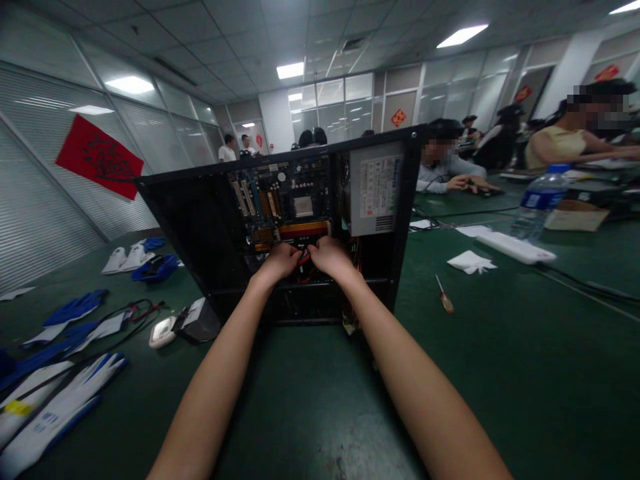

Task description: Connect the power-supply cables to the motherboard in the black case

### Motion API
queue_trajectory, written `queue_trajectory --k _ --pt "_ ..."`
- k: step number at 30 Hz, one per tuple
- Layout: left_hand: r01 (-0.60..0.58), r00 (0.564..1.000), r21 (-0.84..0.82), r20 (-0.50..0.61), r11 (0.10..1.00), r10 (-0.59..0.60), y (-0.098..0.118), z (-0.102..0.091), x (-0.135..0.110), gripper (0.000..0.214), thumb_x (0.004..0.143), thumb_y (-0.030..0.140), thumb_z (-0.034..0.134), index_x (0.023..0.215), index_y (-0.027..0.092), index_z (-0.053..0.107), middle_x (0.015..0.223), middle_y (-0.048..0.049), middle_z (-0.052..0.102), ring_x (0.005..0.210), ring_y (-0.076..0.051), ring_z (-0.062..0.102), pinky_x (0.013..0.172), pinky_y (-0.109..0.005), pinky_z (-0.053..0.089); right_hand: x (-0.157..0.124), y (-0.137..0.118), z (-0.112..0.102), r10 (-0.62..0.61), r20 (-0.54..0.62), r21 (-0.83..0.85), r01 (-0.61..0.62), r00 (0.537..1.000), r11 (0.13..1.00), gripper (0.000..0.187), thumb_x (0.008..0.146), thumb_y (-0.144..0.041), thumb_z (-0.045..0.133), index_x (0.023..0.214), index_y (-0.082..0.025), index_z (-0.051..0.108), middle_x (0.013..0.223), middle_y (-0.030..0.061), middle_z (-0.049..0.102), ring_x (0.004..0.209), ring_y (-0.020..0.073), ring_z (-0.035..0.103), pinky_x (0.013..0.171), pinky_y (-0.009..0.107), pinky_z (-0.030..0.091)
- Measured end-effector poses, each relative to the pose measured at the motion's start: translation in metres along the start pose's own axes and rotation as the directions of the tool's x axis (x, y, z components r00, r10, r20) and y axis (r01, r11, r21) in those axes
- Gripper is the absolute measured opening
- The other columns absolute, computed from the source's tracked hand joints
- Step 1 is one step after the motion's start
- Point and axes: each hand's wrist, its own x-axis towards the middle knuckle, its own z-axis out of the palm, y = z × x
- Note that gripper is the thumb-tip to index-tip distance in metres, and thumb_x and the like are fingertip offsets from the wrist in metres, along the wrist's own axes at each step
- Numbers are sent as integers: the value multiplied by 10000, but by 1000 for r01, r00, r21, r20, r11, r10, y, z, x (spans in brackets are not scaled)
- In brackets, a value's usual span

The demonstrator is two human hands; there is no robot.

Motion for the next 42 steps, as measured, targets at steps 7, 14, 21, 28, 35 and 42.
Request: queue_trajectory --k 7,14,21,28,35,42 --pt "-3 1000 -55 -2 998 3 -4 2 0 376 976 335 489 900 124 791 850 -125 760 770 -207 669 693 -277 444 -6 -15 -5 205 214 375 -274 955 886 296 1026 -205 468 752 -163 571 659 6 656 421 99 538 468 251 354" --pt "31 999 -39 -11 999 -32 4 -3 -6 397 990 338 447 1008 113 773 968 -175 762 871 -248 702 758 -308 476 -8 -21 -14 325 410 590 -519 852 618 274 1062 -216 429 813 -157 528 612 -42 574 472 82 565 488 231 364" --pt "76 997 9 -18 997 -76 9 -6 -10 400 979 353 435 1046 139 766 1080 -186 758 988 -279 712 813 -328 500 2 -14 -12 318 549 624 -632 773 459 300 1062 -200 382 787 -169 498 603 -31 538 567 105 576 533 224 362" --pt "73 997 35 -23 997 -73 10 -6 -10 405 974 356 427 1055 140 760 1131 -195 749 1036 -287 708 833 -330 501 3 -11 -7 311 564 640 -643 765 421 304 1066 -194 355 794 -173 487 592 -39 509 570 104 564 541 221 360" --pt "70 997 33 -35 997 -69 8 -4 -8 400 969 364 433 1029 142 760 1112 -192 751 1027 -280 709 820 -318 490 2 -13 -9 320 569 628 -651 758 426 311 1073 -215 355 804 -166 502 582 -49 502 543 93 564 527 218 360" --pt "99 994 28 -54 995 -97 10 -7 -7 410 967 385 434 1001 149 767 1071 -195 759 986 -284 715 775 -326 491 1 -17 -11 330 573 606 -659 750 446 349 1070 -216 343 760 -165 494 551 -43 489 523 96 548 510 213 350"
